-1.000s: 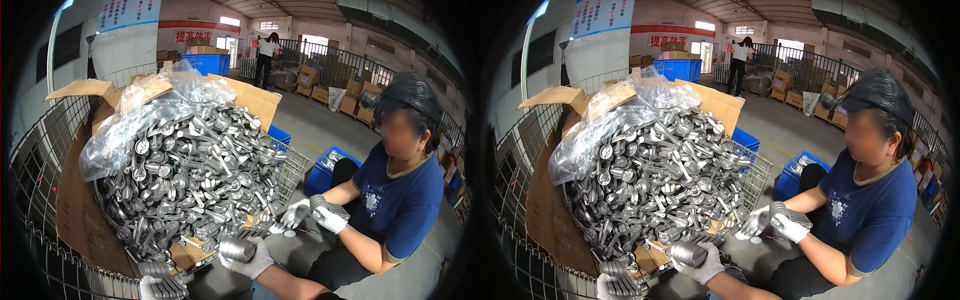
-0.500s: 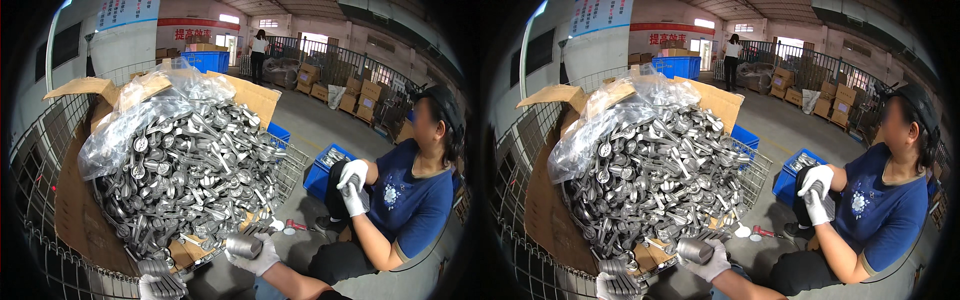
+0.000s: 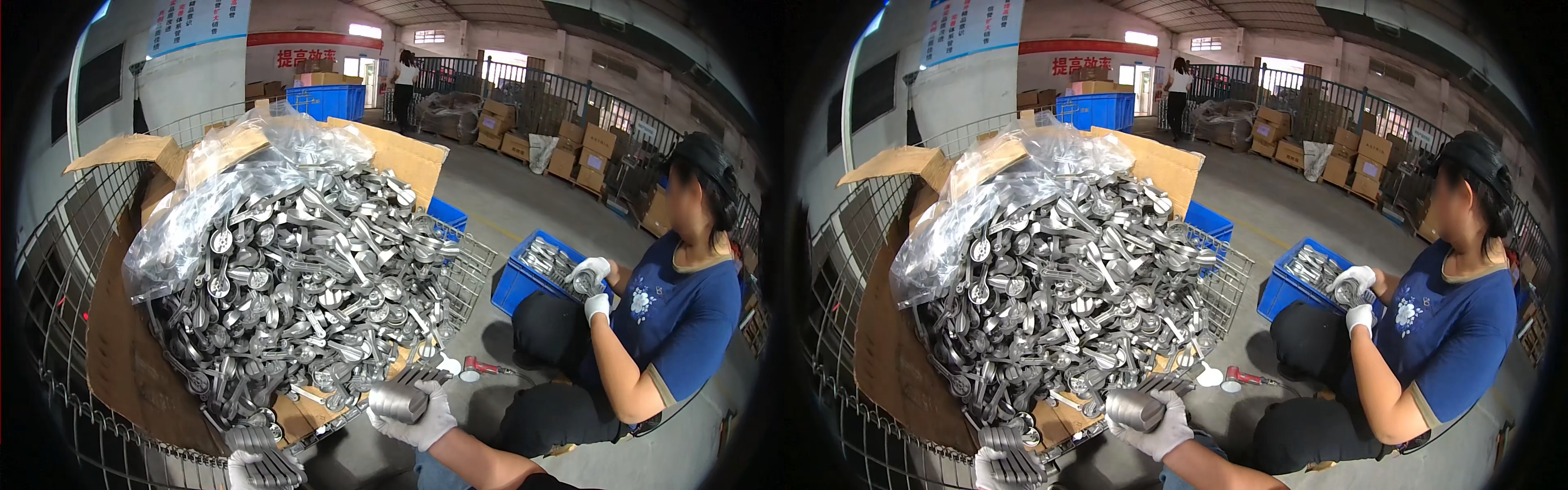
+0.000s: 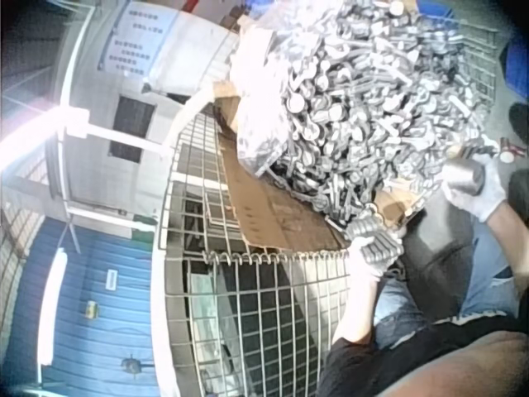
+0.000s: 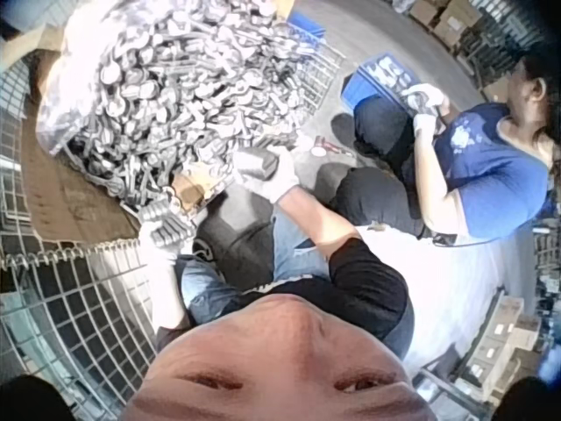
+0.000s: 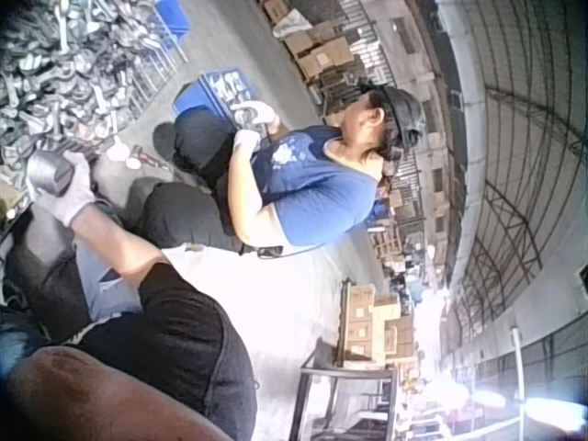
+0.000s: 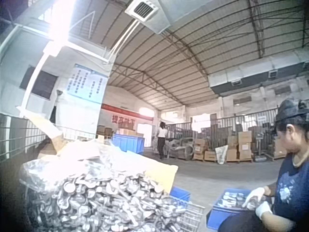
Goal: The person picks up metal parts from a large cardboard bin by hand, inspecting each one.
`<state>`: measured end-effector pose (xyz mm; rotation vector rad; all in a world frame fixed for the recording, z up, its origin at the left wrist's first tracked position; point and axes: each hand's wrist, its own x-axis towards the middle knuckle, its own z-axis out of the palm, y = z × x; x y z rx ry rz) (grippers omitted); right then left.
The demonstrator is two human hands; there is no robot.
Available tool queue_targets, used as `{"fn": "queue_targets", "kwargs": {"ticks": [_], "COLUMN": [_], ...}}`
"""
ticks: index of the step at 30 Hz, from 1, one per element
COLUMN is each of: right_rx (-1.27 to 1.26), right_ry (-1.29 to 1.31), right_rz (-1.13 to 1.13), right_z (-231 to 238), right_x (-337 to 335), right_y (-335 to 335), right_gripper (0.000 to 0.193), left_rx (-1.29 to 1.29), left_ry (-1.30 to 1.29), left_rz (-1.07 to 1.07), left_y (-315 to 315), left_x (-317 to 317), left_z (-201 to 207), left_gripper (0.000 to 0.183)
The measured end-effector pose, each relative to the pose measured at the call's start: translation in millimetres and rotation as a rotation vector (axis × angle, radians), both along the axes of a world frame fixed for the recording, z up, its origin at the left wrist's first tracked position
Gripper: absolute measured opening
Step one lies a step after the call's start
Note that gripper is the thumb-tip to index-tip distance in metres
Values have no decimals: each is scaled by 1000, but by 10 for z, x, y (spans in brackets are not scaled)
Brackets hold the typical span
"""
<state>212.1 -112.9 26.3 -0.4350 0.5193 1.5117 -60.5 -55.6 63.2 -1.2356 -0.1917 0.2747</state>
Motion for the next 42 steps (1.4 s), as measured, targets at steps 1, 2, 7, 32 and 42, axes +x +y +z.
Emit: {"fn": "queue_targets", "kwargs": {"ticks": [1,2,7,32,42], "right_rx": [-6,2,22,79,46], "right_ry": [-1,1,38,-38,-28], "right_rz": [-9,-6,12,-66,-95], "right_z": [-3,-7,-18,-47,-24], "right_x": [0,0,0,81,100], "right_y": [1,1,2,-80,-80], "right_gripper": [47,47,48,65,64], "left_rx": [-1,-2,-58,288,882], "left_ry": [5,10,-118,440,1258], "left_rz": [-1,-1,-45,70,141], "left_y": [-3,-6,5,-18,-49], "left_x": [0,-1,-22,-48,-34], "left_z": [-6,-12,-43,-37,-93], "left_gripper": [38,38,39,41,36]}}
